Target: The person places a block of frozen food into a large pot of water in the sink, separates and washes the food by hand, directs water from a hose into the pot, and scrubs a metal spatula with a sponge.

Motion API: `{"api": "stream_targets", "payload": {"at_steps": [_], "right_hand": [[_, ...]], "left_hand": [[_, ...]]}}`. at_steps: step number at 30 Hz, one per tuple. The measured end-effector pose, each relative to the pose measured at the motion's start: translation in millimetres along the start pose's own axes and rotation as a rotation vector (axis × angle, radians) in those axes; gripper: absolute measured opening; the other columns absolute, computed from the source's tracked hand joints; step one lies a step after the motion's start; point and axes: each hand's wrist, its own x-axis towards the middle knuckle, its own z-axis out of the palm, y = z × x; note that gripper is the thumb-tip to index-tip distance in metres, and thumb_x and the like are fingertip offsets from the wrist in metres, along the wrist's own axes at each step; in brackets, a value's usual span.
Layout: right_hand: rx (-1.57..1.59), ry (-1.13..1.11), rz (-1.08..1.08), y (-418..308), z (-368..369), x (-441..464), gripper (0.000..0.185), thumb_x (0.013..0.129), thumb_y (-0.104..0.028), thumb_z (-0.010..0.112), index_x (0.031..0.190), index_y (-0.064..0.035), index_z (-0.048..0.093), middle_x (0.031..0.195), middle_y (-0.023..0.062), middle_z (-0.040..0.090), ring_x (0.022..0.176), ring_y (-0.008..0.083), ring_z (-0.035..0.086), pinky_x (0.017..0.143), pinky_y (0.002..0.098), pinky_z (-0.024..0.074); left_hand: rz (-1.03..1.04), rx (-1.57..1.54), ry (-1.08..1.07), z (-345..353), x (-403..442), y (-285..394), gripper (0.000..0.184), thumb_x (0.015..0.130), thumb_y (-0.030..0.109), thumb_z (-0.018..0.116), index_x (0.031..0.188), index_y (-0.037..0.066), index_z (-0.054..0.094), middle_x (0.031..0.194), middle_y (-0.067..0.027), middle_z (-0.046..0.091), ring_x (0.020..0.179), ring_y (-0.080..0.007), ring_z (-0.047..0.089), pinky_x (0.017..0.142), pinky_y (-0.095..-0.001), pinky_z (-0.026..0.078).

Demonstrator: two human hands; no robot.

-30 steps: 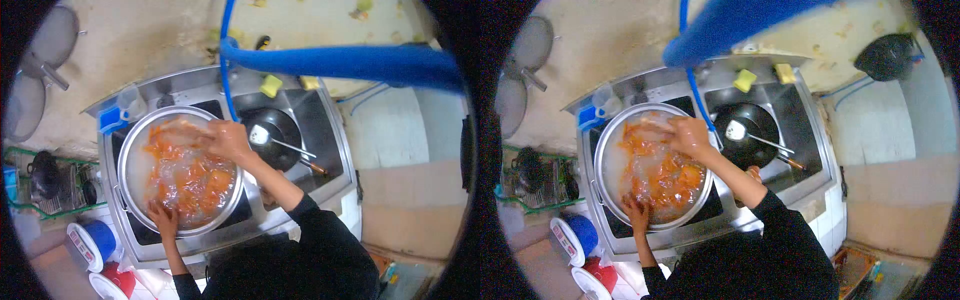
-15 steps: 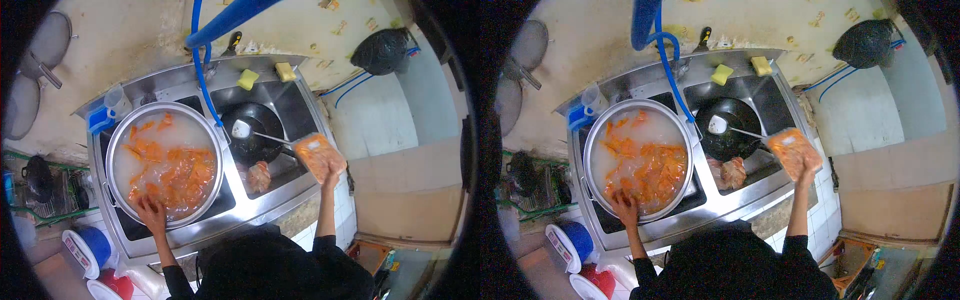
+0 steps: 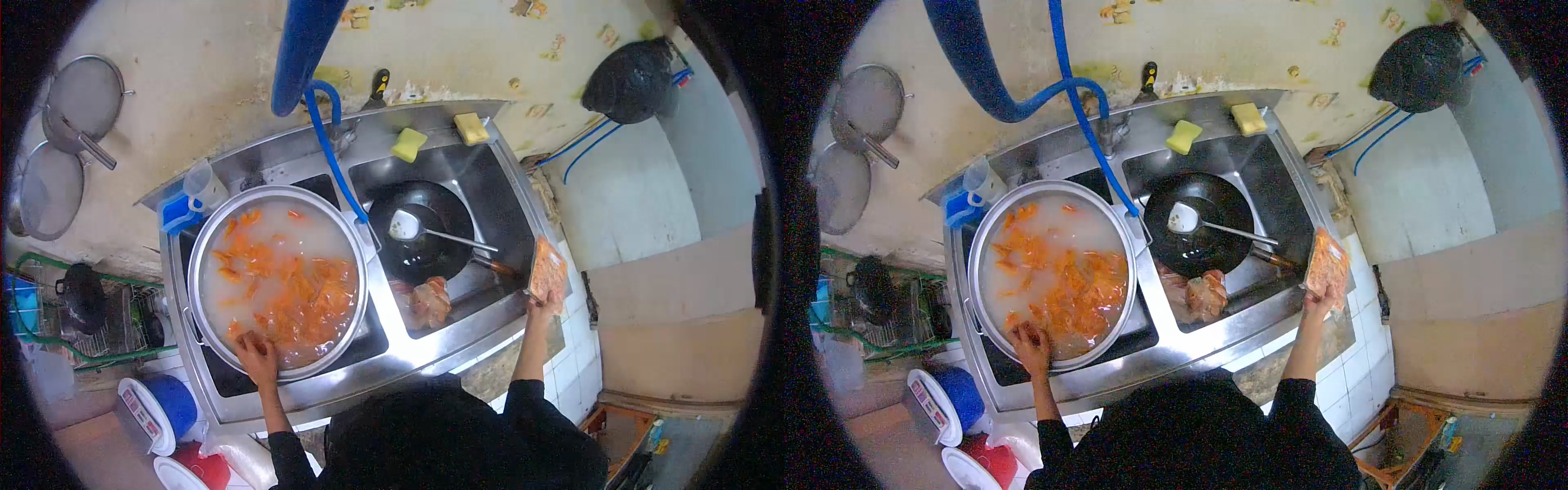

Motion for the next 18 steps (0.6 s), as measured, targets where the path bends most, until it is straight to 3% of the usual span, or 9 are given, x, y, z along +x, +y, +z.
{"api": "stream_targets", "payload": {"at_steps": [2, 3, 5, 6, 7, 9, 10, 13, 18], "right_hand": [[0.147, 0.045, 0.041, 8, -12, 15, 0.048, 0.078, -0.016, 0.058, 0.12, 0.0013, 0.041, 0.108, 0.0149, 0.054, 0.094, 0.0271, 0.056, 0.078, 0.0378, 0.0506], [-0.096, -0.007, -0.03, 13, -13, 12, 0.045, 0.079, -0.013, 0.054, 0.12, 0.002, 0.041, 0.107, 0.0151, 0.053, 0.094, 0.0254, 0.055, 0.078, 0.036, 0.0498], [-1.153, -0.076, -0.36, 18, -11, -12, 0.04, 0.08, -0.006, 0.047, 0.119, 0.0033, 0.041, 0.105, 0.0157, 0.052, 0.095, 0.0221, 0.053, 0.078, 0.0323, 0.0481], [-1.43, -0.065, -0.503, 20, -5, -24, 0.039, 0.081, -0.002, 0.043, 0.119, 0.004, 0.041, 0.104, 0.0159, 0.052, 0.096, 0.0204, 0.052, 0.078, 0.0304, 0.0472], [-1.432, -0.055, -0.505, 25, -14, -10, 0.039, 0.081, -0.002, 0.043, 0.119, 0.004, 0.041, 0.104, 0.0159, 0.052, 0.096, 0.0204, 0.052, 0.078, 0.0304, 0.0472], [-0.809, -0.157, -0.458, 48, -38, 27, 0.039, 0.082, -0.011, 0.043, 0.118, 0.0035, 0.041, 0.108, 0.0166, 0.051, 0.101, 0.0234, 0.051, 0.084, 0.0344, 0.046], [-0.451, -0.208, -0.365, 57, -54, 52, 0.041, 0.082, -0.018, 0.042, 0.119, 0.0019, 0.042, 0.112, 0.0162, 0.051, 0.103, 0.0277, 0.051, 0.088, 0.0408, 0.0442], [-0.147, -0.151, -0.186, 48, -59, 72, 0.044, 0.084, -0.025, 0.04, 0.12, 0.0004, 0.042, 0.115, 0.0152, 0.05, 0.105, 0.0303, 0.05, 0.092, 0.0452, 0.041], [0.086, -0.208, -0.159, 17, -44, 74, 0.046, 0.084, -0.028, 0.043, 0.121, -0.0001, 0.041, 0.115, 0.0146, 0.05, 0.106, 0.0297, 0.05, 0.092, 0.0438, 0.0413]], "left_hand": [[-0.047, -0.046, -0.039, -3, 1, 2, 0.04, 0.071, 0.015, 0.059, 0.106, -0.002, 0.052, 0.109, -0.0226, 0.045, 0.1, -0.0375, 0.046, 0.088, -0.0429, 0.037], [-0.051, -0.055, -0.023, -8, 1, 9, 0.041, 0.071, 0.015, 0.059, 0.106, -0.003, 0.051, 0.108, -0.0228, 0.045, 0.1, -0.0376, 0.046, 0.087, -0.0431, 0.037], [-0.048, -0.071, -0.018, -6, 0, 14, 0.041, 0.071, 0.015, 0.059, 0.106, -0.004, 0.051, 0.107, -0.0229, 0.046, 0.1, -0.0377, 0.045, 0.087, -0.0432, 0.037], [0.001, -0.022, 0.029, -3, -1, 11, 0.041, 0.071, 0.016, 0.059, 0.106, -0.004, 0.051, 0.106, -0.0232, 0.046, 0.098, -0.0376, 0.046, 0.085, -0.0426, 0.038], [0.047, 0.026, 0.079, -1, -1, 6, 0.041, 0.071, 0.016, 0.059, 0.106, -0.004, 0.051, 0.106, -0.0235, 0.046, 0.096, -0.0374, 0.047, 0.084, -0.0421, 0.039], [0.009, 0.023, -0.008, 2, -2, 1, 0.041, 0.072, 0.017, 0.058, 0.106, -0.004, 0.051, 0.104, -0.0223, 0.046, 0.094, -0.0367, 0.048, 0.081, -0.0409, 0.041], [0.02, 0.016, 0.003, 2, -2, 2, 0.039, 0.072, 0.017, 0.058, 0.105, -0.004, 0.051, 0.103, -0.0215, 0.046, 0.093, -0.0363, 0.048, 0.081, -0.0406, 0.041], [-0.001, 0.006, -0.009, 2, -1, 0, 0.037, 0.072, 0.018, 0.058, 0.102, -0.004, 0.052, 0.1, -0.02, 0.046, 0.093, -0.0355, 0.049, 0.08, -0.0407, 0.041], [0.003, -0.005, 0.012, 3, 0, -1, 0.034, 0.072, 0.018, 0.059, 0.097, -0.003, 0.052, 0.099, -0.0193, 0.046, 0.092, -0.035, 0.048, 0.08, -0.0413, 0.041]]}}
